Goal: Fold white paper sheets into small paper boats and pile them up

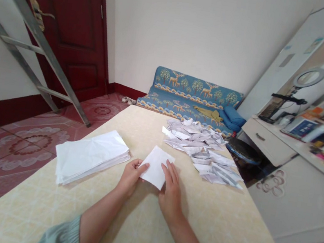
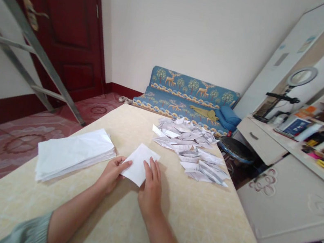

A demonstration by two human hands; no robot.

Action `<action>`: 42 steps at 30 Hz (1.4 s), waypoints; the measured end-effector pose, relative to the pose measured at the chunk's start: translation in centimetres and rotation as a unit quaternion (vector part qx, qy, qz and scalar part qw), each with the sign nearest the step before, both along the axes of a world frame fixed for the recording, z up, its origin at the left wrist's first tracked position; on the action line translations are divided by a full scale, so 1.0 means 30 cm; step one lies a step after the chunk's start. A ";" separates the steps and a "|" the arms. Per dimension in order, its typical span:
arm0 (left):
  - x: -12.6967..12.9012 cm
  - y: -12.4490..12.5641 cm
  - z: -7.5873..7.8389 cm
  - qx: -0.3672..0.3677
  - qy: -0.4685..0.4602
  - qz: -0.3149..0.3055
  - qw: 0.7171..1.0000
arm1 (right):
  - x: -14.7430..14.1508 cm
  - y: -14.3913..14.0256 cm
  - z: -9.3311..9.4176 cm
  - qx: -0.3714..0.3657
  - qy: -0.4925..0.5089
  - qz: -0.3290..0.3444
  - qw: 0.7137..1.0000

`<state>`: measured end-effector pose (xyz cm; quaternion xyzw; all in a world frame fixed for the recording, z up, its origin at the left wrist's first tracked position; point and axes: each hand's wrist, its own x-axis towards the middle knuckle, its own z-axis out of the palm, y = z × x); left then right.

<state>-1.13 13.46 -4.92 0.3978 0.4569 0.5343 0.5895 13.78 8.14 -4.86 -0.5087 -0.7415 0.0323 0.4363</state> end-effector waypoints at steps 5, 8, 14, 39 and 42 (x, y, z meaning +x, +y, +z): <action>0.003 -0.004 0.009 -0.018 -0.059 -0.066 0.996 | 0.077 0.042 -0.044 0.025 0.109 0.017 0.994; -0.005 0.007 -0.004 0.062 0.028 -0.034 0.997 | 0.121 0.033 -0.042 -0.021 0.187 0.036 0.981; -0.019 0.010 -0.004 0.355 0.307 -0.090 0.878 | 0.154 0.036 -0.041 -0.071 0.230 0.055 0.969; 0.064 -0.003 -0.007 0.226 0.609 -0.041 0.759 | 0.107 0.114 0.002 -0.163 -0.045 -0.225 0.960; 0.058 -0.003 -0.011 0.237 0.581 -0.026 0.778 | 0.099 0.111 0.001 -0.162 -0.031 -0.240 0.956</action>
